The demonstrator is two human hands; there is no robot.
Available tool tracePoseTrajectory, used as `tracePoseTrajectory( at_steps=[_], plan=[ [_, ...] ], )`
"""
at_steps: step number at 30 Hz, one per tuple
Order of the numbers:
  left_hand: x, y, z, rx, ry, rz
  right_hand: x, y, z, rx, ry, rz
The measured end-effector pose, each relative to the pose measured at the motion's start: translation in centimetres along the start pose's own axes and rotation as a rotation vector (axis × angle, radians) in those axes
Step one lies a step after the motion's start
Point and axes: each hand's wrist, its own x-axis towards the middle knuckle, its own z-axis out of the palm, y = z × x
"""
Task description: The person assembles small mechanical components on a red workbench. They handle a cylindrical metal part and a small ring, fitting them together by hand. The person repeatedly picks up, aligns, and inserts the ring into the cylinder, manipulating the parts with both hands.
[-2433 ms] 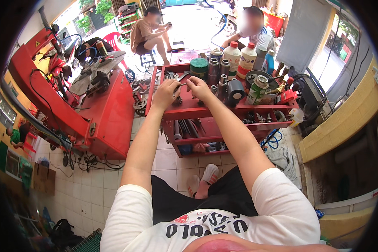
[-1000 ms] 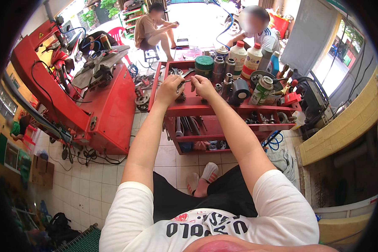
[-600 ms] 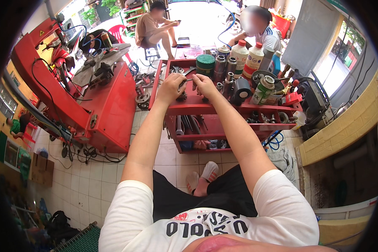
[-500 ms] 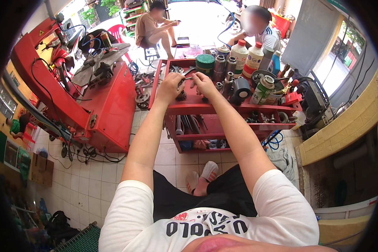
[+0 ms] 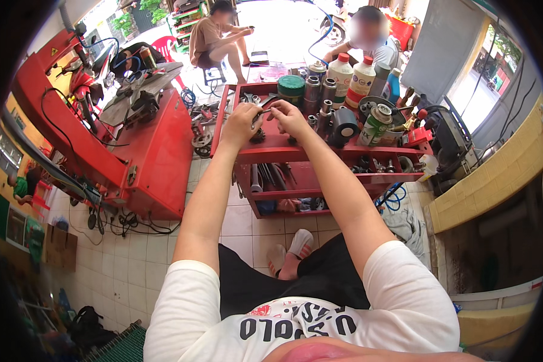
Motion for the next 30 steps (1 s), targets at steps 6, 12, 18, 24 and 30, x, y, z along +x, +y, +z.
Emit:
tracePoseTrajectory(
  at_steps=[6,12,18,24,30],
  plan=[
    [0.9,0.6,0.9,-0.039,-0.017,0.063,1.5,2.6,-2.6,-0.253,-0.005,-0.014],
    [0.0,-0.3,0.3,0.004,-0.002,-0.008,0.5,0.6,-0.5,-0.051,-0.003,-0.014],
    [0.8,0.8,0.5,-0.037,-0.018,0.042,0.9,1.7,-1.9,-0.151,-0.018,0.009],
    [0.3,0.1,0.2,-0.027,0.000,0.039,0.5,0.8,-0.8,-0.103,-0.019,0.013],
    [0.6,0.6,0.3,-0.032,-0.014,0.044,0.5,1.2,-1.1,-0.159,-0.049,-0.053]
  ],
)
